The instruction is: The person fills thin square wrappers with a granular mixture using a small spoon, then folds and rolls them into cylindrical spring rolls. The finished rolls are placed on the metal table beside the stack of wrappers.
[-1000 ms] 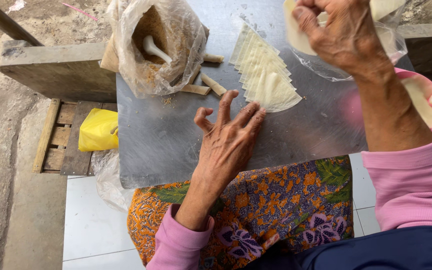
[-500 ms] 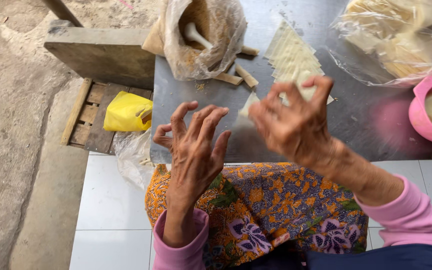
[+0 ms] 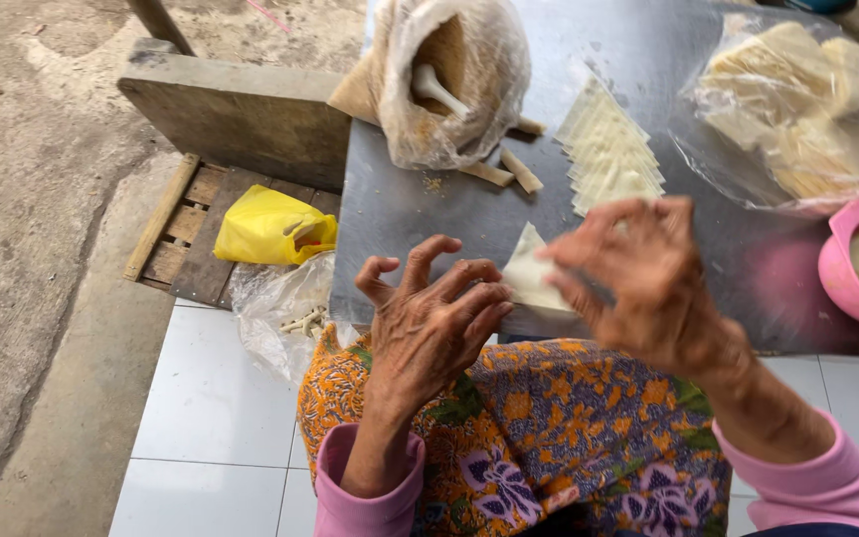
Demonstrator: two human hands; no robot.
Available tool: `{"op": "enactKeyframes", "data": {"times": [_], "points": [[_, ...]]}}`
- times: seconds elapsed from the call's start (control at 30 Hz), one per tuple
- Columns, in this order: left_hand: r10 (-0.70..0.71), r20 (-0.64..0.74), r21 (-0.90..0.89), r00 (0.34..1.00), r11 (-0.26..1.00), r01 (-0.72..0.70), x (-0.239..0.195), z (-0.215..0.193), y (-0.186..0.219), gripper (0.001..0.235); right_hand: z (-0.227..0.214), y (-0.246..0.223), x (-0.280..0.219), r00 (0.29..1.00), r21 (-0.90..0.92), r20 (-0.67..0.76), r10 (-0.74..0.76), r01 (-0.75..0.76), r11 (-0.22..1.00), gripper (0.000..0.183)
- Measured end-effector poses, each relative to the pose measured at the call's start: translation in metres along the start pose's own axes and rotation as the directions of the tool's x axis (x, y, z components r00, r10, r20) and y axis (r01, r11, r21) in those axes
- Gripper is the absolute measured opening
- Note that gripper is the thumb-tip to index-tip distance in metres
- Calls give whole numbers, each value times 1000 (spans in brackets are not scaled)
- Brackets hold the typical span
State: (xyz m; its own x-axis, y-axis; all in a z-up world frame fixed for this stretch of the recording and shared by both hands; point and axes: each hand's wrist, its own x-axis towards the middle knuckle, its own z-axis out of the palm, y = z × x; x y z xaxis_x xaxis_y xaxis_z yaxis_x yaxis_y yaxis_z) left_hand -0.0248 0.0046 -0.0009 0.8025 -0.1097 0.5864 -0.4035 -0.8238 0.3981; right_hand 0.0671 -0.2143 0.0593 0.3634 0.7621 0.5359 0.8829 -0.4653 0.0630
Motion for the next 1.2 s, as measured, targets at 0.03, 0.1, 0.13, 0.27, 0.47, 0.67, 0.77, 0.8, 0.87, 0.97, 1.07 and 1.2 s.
{"op": "enactKeyframes", "data": {"times": [0.03, 0.1, 0.13, 0.27, 0.47, 0.67, 0.77, 0.8, 0.87, 0.97, 1.07, 1.2], "points": [[-15, -3, 6, 1000, 1000, 15, 0, -1, 0, 8, 4, 10, 13, 1000, -25, -20, -8, 7, 1000, 17], [-31, 0, 15, 1000, 999, 31, 2, -2, 2, 8, 15, 33, 45, 997, -45, -63, 34, -37, 998, 13], [-35, -2, 13, 999, 999, 35, 3, -3, 3, 9, 23, 42, 62, 999, -44, -33, 36, -37, 998, 12], [-42, -15, -13, 999, 999, 42, 6, -5, 4, 11, 57, 50, 117, 943, 155, 244, 226, -268, 951, 28], [-38, -20, -25, 999, 999, 37, 2, -3, 1, 10, 75, 61, 132, 946, 78, 311, 96, -126, 989, 22], [-54, -20, -18, 998, 998, 54, 3, 0, 0, 10, 98, 88, 135, 970, -258, -21, -243, 229, 938, 15], [-47, -31, -12, 998, 999, 47, 2, 0, -1, 9, 104, 89, 136, 984, -139, 179, -23, 49, 989, 21], [-42, -40, -15, 998, 999, 41, 2, 0, 0, 9, 105, 88, 135, 986, -78, 165, -12, 25, 997, 24], [-47, -32, -10, 998, 999, 47, 1, 0, -1, 9, 108, 83, 130, 990, 44, 136, 24, -30, 999, 32], [-41, -31, 4, 999, 999, 41, 3, 0, 0, 9, 111, 82, 130, 964, 231, 136, 229, -256, 939, 37], [-41, -44, 17, 998, 999, 41, 2, 1, 0, 9, 105, 84, 128, 896, 338, 105, 432, -441, 831, 34], [-35, -52, 26, 998, 999, 36, 1, 2, -1, 9, 88, 88, 115, 783, 548, 165, 599, -578, 605, 20]]}}
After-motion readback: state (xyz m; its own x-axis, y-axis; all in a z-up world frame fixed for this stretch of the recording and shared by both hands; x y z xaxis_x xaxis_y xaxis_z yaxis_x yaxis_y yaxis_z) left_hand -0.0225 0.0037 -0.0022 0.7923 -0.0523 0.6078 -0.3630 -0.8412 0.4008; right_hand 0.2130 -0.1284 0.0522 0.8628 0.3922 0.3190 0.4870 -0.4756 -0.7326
